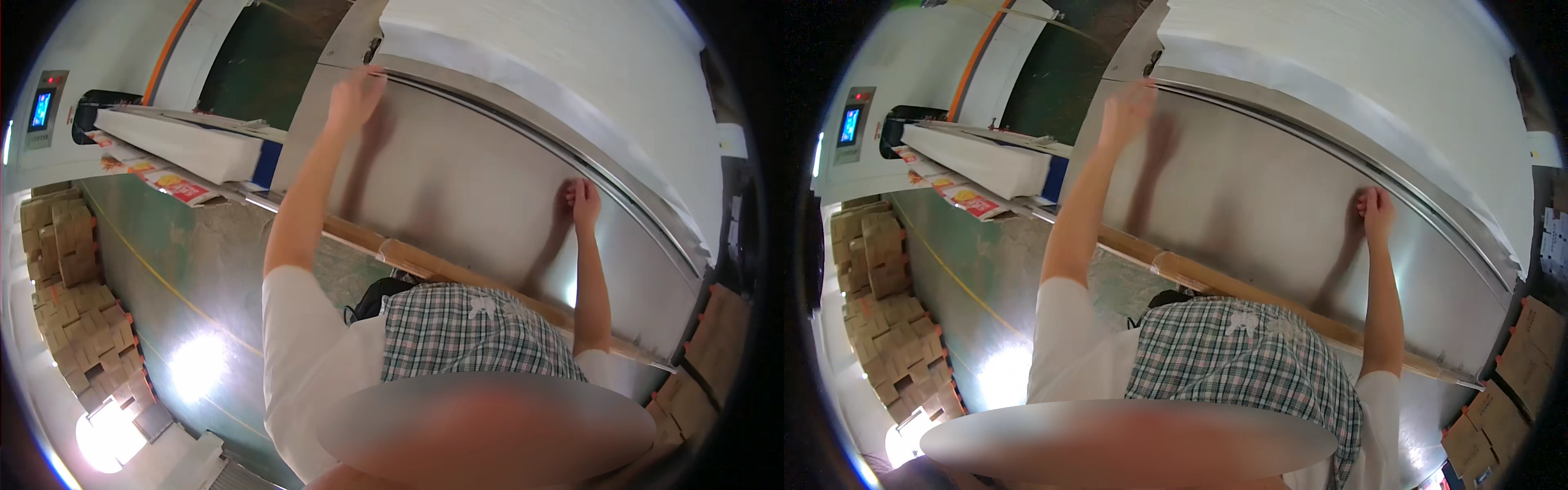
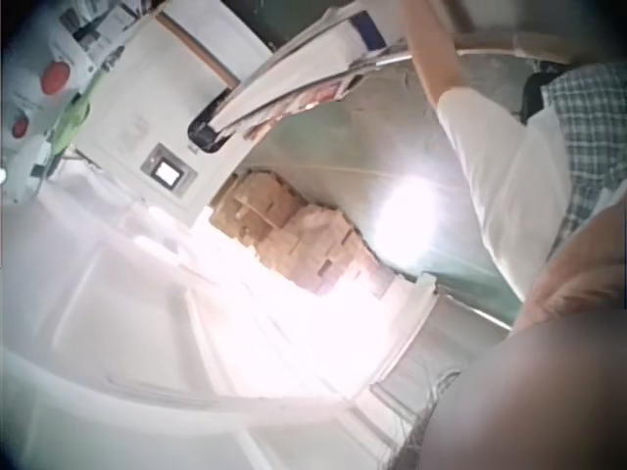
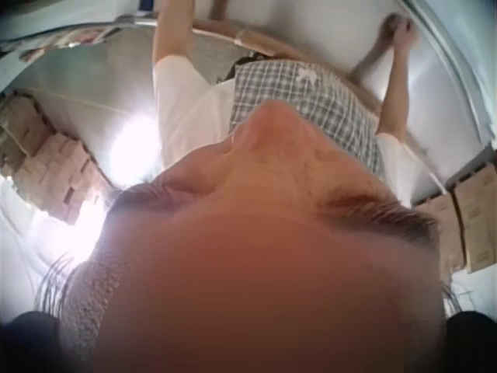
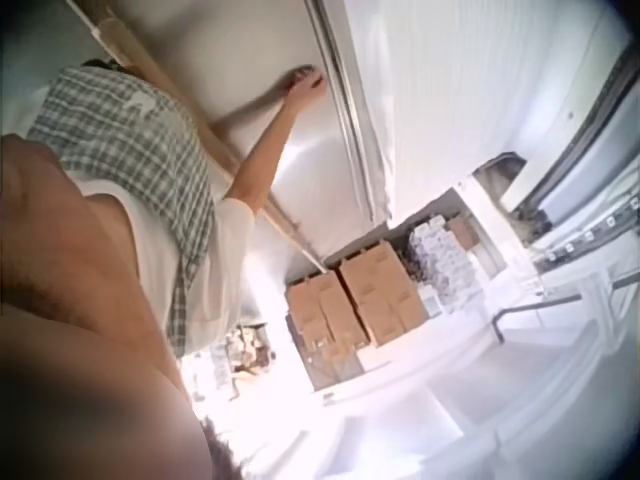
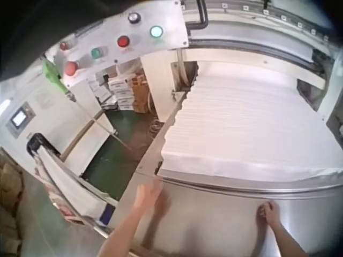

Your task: Operating a paper processing machine to stack, align, and manage large sheets of white paper.

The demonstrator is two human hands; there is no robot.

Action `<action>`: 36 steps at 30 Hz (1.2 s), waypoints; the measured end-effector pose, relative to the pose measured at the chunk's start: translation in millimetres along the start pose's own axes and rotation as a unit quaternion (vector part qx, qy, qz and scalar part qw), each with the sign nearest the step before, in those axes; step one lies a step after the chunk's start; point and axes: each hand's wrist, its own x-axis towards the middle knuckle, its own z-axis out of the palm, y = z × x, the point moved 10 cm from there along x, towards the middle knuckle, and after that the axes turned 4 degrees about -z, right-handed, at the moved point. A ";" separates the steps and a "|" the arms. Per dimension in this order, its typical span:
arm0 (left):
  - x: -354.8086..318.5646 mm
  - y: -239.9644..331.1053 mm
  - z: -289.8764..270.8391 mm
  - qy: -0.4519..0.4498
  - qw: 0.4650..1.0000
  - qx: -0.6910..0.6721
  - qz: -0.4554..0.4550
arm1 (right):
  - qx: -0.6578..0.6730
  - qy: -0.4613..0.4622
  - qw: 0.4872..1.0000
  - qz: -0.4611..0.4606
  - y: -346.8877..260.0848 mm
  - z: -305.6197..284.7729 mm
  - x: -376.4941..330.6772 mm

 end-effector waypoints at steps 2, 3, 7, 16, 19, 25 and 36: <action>53.0 -17.6 10.2 0.060 0.993 -0.082 -0.056 | 0.140 0.044 0.986 0.075 19.9 -12.8 0.0; 76.7 -29.6 10.7 0.112 0.989 -0.083 -0.059 | 0.139 0.043 0.986 0.075 18.4 -16.0 6.6; 139.1 -65.5 39.6 0.214 0.954 -0.182 -0.106 | 0.343 0.104 0.911 0.206 46.3 -37.0 27.1; 199.9 -93.9 87.5 0.282 0.840 -0.447 -0.119 | 0.212 0.077 0.942 0.249 40.4 -45.8 39.9; 201.1 -91.6 89.1 0.225 0.865 -0.426 -0.144 | 0.227 0.069 0.941 0.240 42.6 -46.4 40.9; 185.9 -99.7 91.1 0.079 0.877 -0.435 -0.187 | 0.241 0.070 0.939 0.234 38.5 -37.0 27.5; 198.2 -15.8 97.7 -0.169 0.985 0.031 -0.018 | 0.242 0.064 0.939 0.237 32.2 -45.0 7.5</action>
